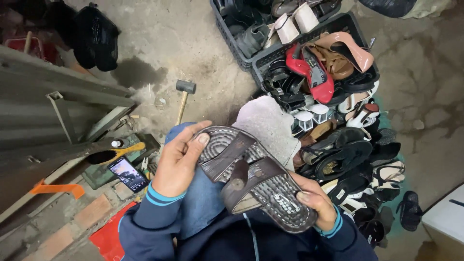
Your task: The person sits on the floor and sews a brown sandal using a needle and thread. They repeatedly push the needle through the sole and pull the thread to secure the stitching, occasionally adjusting the sandal's position on their lap.
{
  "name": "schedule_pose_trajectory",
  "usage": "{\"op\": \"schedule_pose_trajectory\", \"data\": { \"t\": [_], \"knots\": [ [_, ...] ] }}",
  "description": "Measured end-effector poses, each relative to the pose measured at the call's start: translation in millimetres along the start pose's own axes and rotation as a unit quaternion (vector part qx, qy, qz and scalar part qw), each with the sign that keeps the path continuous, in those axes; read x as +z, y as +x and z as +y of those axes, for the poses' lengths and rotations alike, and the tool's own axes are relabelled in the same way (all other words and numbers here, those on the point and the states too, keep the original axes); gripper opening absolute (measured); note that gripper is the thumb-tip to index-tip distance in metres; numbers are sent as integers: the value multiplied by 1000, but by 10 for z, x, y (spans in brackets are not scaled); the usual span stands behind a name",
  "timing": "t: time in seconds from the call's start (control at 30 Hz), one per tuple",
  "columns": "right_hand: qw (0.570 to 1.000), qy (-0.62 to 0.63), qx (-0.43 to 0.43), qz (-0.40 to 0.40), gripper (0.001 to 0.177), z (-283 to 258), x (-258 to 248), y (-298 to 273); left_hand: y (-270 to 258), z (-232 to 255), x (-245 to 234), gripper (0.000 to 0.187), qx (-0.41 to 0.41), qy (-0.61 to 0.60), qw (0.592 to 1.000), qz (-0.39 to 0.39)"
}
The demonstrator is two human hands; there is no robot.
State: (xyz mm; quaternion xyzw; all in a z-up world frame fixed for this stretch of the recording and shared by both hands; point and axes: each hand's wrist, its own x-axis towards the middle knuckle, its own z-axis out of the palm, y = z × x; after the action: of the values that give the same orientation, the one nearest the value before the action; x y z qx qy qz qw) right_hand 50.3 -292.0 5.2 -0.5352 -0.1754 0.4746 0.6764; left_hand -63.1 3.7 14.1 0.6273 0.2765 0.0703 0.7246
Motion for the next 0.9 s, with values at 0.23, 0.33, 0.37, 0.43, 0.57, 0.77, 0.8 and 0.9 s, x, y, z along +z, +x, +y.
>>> {"op": "schedule_pose_trajectory", "data": {
  "t": [0.23, 0.33, 0.37, 0.43, 0.57, 0.77, 0.8, 0.9],
  "knots": [
    [999, 34, -6, -19, 70, 37, -81, 62, -39, 54, 12, 38, -6, 14, 999, 43],
    [997, 77, 1, -12, 71, 51, -109, 61, -71, -70, 32, 41, -22, -149, 986, 68],
    [996, 88, -3, -13, 73, 43, -110, 67, -79, -91, 42, 45, -10, -173, 983, 65],
    [995, 100, -8, -15, 74, 13, -125, 89, -87, -156, 50, 51, 3, -196, 979, 62],
    [999, 36, -2, -38, 76, -75, -148, 107, -41, -212, 75, 51, 13, -176, 983, 52],
    [971, -226, -20, -71, 63, -470, 105, 79, -28, -215, 24, 46, -4, 126, 989, 78],
    [935, -346, -48, -70, 61, -517, 152, 78, -73, -130, 13, 46, 6, 182, 980, 79],
    [890, -455, -9, -35, 46, -320, 255, 5, -218, 67, 71, 34, 101, 242, 965, -32]
  ]
}}
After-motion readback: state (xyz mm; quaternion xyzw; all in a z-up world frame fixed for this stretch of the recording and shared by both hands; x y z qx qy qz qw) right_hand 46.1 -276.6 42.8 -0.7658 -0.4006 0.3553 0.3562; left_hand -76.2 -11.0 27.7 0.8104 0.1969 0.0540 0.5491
